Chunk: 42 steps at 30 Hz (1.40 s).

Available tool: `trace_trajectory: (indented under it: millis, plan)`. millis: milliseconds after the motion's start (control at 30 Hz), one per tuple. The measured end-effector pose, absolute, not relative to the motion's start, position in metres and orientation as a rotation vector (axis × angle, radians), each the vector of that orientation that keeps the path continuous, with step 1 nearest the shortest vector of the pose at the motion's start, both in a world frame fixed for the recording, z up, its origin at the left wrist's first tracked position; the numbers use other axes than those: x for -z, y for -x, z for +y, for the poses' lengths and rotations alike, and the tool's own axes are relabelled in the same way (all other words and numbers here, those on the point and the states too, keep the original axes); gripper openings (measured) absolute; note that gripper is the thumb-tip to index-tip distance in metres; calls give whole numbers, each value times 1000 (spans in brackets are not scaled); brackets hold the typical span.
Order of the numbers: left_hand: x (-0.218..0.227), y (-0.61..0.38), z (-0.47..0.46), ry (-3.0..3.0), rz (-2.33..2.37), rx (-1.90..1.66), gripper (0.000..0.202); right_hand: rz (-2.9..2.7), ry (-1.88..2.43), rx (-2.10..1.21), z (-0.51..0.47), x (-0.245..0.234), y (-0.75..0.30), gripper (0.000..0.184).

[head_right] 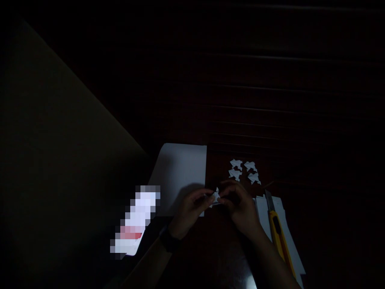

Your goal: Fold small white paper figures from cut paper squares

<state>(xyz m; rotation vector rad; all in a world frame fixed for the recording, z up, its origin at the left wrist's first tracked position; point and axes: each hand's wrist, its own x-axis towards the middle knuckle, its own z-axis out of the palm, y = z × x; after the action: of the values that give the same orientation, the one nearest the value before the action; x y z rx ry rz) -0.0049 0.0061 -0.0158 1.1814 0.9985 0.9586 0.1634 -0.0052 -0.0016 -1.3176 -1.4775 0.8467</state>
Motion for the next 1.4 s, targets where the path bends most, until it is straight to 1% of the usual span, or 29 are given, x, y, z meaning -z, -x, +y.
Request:
trace_trajectory:
  millis: [100,267,433,533,733,967,1100,1300,1400]
  plan:
    - [17,4,6,-1230,1036,-938,23,-1530,1281,-884,-5,0,-164,8]
    - [18,4,6,-1223,1134,-940,23,-1566,1262,-890,-6,-3,-162,6]
    - [12,2,7,-1029,1112,-1062,25,-1470,1357,-738,-11,-6,-148,14]
    - [12,-1,6,-964,1131,-1127,24,-1395,1392,-745,-14,-2,-139,24]
    - [11,-1,3,-913,1047,-1119,23,-1371,1418,-836,-14,8,-140,21]
    - [1,6,8,-825,972,-995,34,-1540,1436,-732,-13,5,-151,13]
    - [2,9,10,-858,871,-923,43,-1644,1400,-653,-13,4,-154,14]
    - [14,13,11,-1187,865,-842,33,-1800,1324,-497,-11,6,-158,16]
    - [19,12,11,-1193,912,-870,30,-1810,1320,-483,-11,4,-157,17]
